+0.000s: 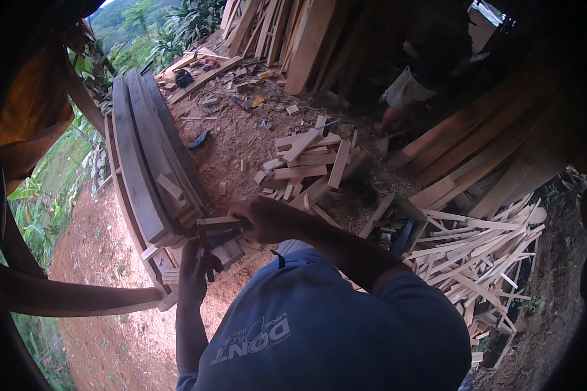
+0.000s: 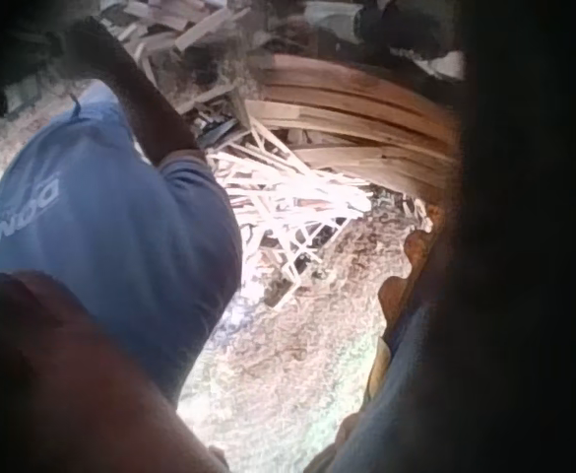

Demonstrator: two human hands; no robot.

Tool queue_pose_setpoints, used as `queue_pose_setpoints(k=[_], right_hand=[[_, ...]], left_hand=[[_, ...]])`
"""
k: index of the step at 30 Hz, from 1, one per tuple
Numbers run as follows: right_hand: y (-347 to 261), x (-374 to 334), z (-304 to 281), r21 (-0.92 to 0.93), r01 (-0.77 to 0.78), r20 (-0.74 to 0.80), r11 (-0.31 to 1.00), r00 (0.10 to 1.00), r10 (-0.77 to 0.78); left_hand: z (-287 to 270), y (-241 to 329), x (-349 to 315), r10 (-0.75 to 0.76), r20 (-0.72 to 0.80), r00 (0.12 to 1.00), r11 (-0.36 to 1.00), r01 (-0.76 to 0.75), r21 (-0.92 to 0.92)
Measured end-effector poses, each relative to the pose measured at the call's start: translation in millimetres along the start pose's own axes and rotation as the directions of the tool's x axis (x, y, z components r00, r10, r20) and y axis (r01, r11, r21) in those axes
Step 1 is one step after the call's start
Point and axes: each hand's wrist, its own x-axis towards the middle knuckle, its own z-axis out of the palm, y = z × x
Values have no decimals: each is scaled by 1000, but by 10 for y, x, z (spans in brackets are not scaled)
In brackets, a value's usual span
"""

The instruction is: The person uses a hand axe to split small pieces of wood on a wooden workbench. They repeatedly pick up wood pieces, position them, and strike them to create smaller fragments, which accumulate on the bench and the ground.

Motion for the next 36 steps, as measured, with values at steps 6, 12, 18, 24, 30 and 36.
queue_pose_setpoints(k=[6,12,18,24,30,36], right_hand=[[111,-106,130,62,-81,39,995,996,79],[-348,-28,80,-95,43,-81,995,995,-51],[-686,39,56,-221,39,-152,974,986,-74],[-643,58,64,-215,38,-128,976,990,-66],[-547,65,108,-215,61,-168,975,981,-98],[-455,86,73,-219,33,-136,975,989,-64]], left_hand=[[59,-107,72,-24,68,997,999,27,-46],[-84,60,227,191,34,981,950,-194,244],[-221,236,359,249,64,966,931,-257,261],[-243,261,365,236,63,970,940,-244,240],[-256,273,400,321,60,945,894,-323,310],[-316,334,412,396,50,917,763,-359,537]])
